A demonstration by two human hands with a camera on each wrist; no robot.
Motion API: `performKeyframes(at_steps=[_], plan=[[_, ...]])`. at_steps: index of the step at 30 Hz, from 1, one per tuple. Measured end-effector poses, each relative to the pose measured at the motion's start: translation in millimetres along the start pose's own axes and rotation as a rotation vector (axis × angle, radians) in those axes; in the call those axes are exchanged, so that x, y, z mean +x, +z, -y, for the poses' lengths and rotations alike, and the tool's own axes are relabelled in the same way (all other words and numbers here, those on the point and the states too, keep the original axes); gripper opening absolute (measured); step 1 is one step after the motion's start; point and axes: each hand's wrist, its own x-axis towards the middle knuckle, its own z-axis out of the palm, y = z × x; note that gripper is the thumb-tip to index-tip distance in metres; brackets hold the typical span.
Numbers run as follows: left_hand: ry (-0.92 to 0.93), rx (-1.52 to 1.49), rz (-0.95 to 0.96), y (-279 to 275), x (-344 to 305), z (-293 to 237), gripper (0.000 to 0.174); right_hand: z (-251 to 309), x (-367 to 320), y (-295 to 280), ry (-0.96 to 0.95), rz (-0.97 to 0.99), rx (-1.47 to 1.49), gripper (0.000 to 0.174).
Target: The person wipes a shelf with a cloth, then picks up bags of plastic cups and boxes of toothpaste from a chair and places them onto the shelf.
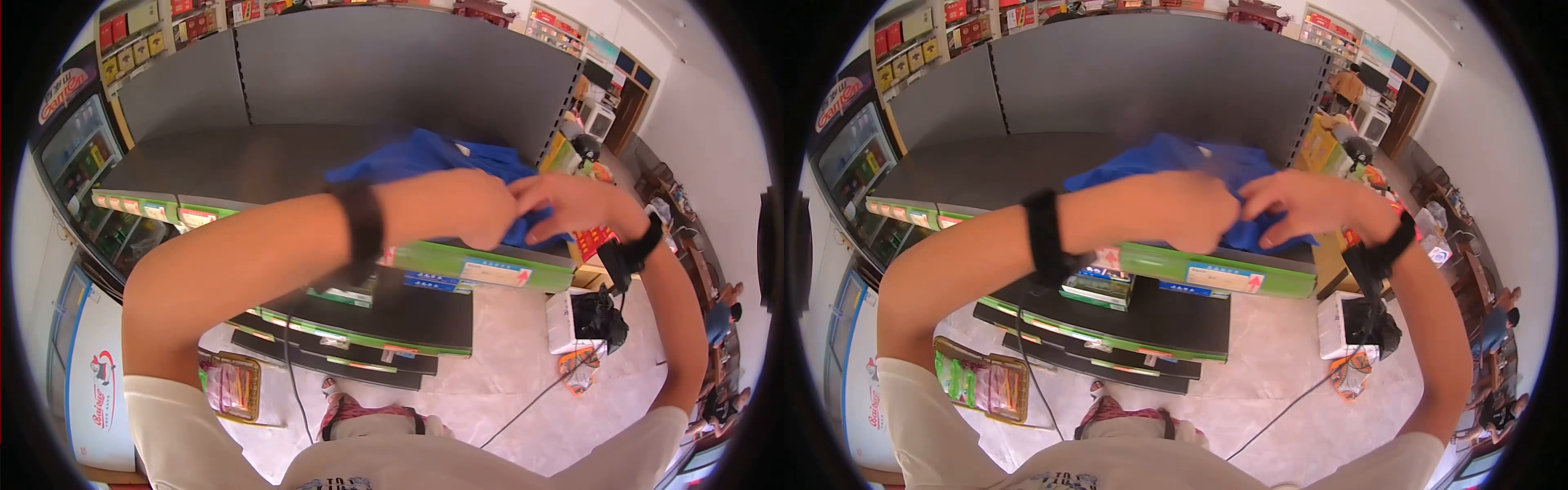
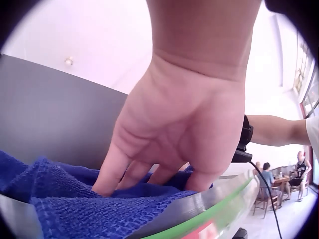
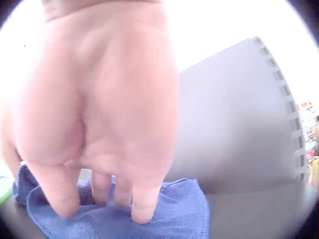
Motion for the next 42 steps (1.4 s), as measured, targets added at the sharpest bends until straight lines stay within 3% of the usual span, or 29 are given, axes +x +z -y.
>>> performKeyframes(at_steps=[3, 4, 5, 6, 11, 12, 16, 17, 22, 29, 32, 39, 42], plan=[[0.297, -0.142, -0.439, 28, 36, -25, 0.022, -2, -48, 7, 0.072, -0.093, -0.138, 0.031], [0.269, -0.123, -0.383, 20, 42, -39, 0.022, -14, -59, 9, 0.065, -0.118, -0.218, 0.029], [0.372, -0.142, -0.319, 6, 35, -43, 0.025, -19, -69, 14, 0.065, -0.136, -0.324, 0.031], [0.319, -0.139, -0.301, 7, 33, -35, 0.026, -14, -67, 12, 0.061, -0.159, -0.429, 0.033], [0.292, -0.164, -0.215, 12, 50, -9, 0.031, 50, -23, -12, 0.452, 0.074, -0.226, 0.026], [0.256, -0.175, -0.179, 7, 33, 3, 0.035, 53, -10, -15, 0.371, 0.09, -0.233, 0.025], [0.334, -0.089, -0.072, 10, -22, 79, 0.041, 52, 73, -24, 0.119, 0.179, -0.225, 0.023], [0.316, -0.06, 0.041, -2, -46, 92, 0.037, 50, 93, -28, 0.075, 0.201, -0.2, 0.022], [0.136, -0.136, 0.128, 4, -136, 167, 0.034, 87, 203, -37, 0.133, 0.306, -0.258, 0.027], [0.001, -0.164, 0.072, 35, -267, 307, 0.039, 147, 377, -50, 0.144, 0.426, -0.249, 0.034], [-0.101, -0.133, 0.164, 37, -326, 364, 0.045, 172, 449, -52, 0.046, 0.452, -0.341, 0.034], [-0.327, -0.123, 0.298, 54, -431, 474, 0.058, 190, 569, -60, -0.133, 0.192, -0.544, 0.047], [-0.362, -0.118, 0.278, 65, -462, 507, 0.058, 205, 613, -72, 0.083, 0.289, -0.453, 0.052]])
